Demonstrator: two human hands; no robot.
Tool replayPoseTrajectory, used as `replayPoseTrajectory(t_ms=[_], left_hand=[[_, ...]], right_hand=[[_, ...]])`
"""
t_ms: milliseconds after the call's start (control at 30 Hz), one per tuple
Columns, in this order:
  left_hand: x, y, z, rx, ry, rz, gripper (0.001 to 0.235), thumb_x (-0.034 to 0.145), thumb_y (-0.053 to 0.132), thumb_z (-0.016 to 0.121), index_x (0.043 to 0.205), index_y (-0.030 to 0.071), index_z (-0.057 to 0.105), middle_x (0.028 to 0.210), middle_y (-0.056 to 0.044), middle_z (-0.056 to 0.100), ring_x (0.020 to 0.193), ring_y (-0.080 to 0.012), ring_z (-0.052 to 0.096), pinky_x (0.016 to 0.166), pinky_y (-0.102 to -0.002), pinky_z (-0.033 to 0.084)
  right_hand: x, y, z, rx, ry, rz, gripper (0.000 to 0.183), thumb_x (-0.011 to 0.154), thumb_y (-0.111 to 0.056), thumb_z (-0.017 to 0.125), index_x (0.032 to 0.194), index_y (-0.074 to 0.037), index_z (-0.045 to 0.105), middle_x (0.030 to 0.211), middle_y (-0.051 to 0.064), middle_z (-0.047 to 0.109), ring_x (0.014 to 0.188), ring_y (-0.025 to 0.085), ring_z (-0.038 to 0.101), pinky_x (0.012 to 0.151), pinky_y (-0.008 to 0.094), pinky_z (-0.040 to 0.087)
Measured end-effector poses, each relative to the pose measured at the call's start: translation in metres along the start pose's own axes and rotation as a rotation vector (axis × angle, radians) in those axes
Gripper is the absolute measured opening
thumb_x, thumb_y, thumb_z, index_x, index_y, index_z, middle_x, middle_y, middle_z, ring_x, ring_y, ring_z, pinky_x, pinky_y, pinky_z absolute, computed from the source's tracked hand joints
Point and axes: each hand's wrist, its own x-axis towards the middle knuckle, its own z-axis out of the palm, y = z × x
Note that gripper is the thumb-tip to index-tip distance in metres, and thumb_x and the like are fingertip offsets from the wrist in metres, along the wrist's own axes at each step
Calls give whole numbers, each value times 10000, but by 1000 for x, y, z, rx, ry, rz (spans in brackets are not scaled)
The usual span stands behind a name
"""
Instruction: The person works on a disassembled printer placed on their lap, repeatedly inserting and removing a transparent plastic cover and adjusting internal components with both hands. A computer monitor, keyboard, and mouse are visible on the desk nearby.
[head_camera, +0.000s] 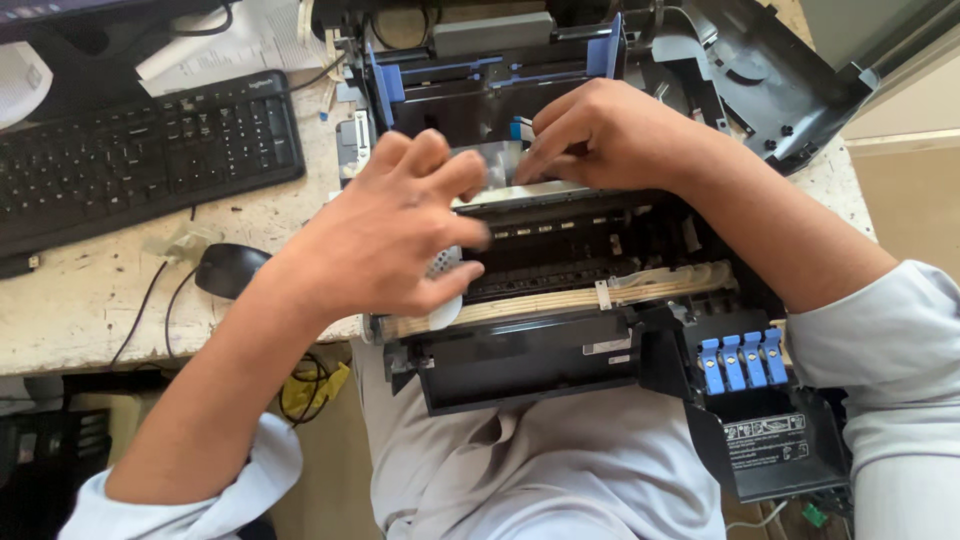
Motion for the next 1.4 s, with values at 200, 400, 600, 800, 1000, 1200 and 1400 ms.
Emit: replayPoseTrajectory(t_ms=[200, 400, 600, 800, 1000, 1200, 1400], left_hand=[[-27, 10, -1, 94, -8, -72, 290, 852, 436, 713, 988, 201, 815, 1097, -45, 548, 1072, -254, 432, 950, -426, 334], [-25, 3, 0, 195, -98, -155, 193, 829, 392, 719, 821, 221, 809, 1038, -52, 542, 1032, -262, 431, 911, -442, 328], [-46, -2, 2, 145, -2, -164, 135, 829, 332, 720, 840, 227, 805, 1065, -31, 551, 1077, -255, 466, 972, -424, 341], [-51, -5, 5, 63, 46, -167, 125, 846, 313, 742, 898, 225, 814, 1059, -39, 553, 1067, -262, 481, 976, -426, 360], [-50, 1, 3, 24, 101, -163, 132, 811, 272, 776, 925, 218, 814, 1032, -42, 540, 1051, -268, 477, 957, -423, 367], [-30, 7, 7, 167, 147, -50, 226, 784, 247, 801, 1006, 212, 781, 1017, -27, 533, 1048, -247, 492, 932, -411, 375], [17, 2, 27, 258, 236, -46, 480, 814, 289, 872, 1171, 110, 606, 1078, -62, 528, 1064, -262, 496, 868, -408, 373]], right_hand=[[0, -2, 3, 10, -8, 45, 305, 801, 42, 755, 1029, -149, 820, 761, 55, 652, 634, 207, 630, 565, 348, 504], [-3, 0, 4, 1, 15, -6, 298, 812, 39, 754, 1045, -139, 809, 830, 54, 680, 706, 202, 658, 611, 330, 535], [-1, 1, 7, -35, 0, 42, 301, 802, 31, 780, 1038, -149, 826, 760, 50, 659, 648, 202, 635, 576, 341, 511], [-2, 1, 4, -15, -4, 36, 309, 794, 54, 760, 1035, -131, 819, 780, 51, 664, 665, 197, 640, 592, 337, 513], [-2, 2, 5, -16, -1, 26, 280, 806, 39, 762, 1029, -122, 817, 809, 58, 680, 685, 214, 657, 602, 344, 522], [-1, 2, 5, -8, 7, -4, 223, 835, 2, 770, 1022, -113, 812, 871, 76, 707, 760, 241, 693, 650, 341, 551], [-2, 3, 7, -42, 23, 46, 156, 838, -44, 799, 991, -43, 765, 930, 109, 721, 789, 281, 703, 676, 366, 559]])
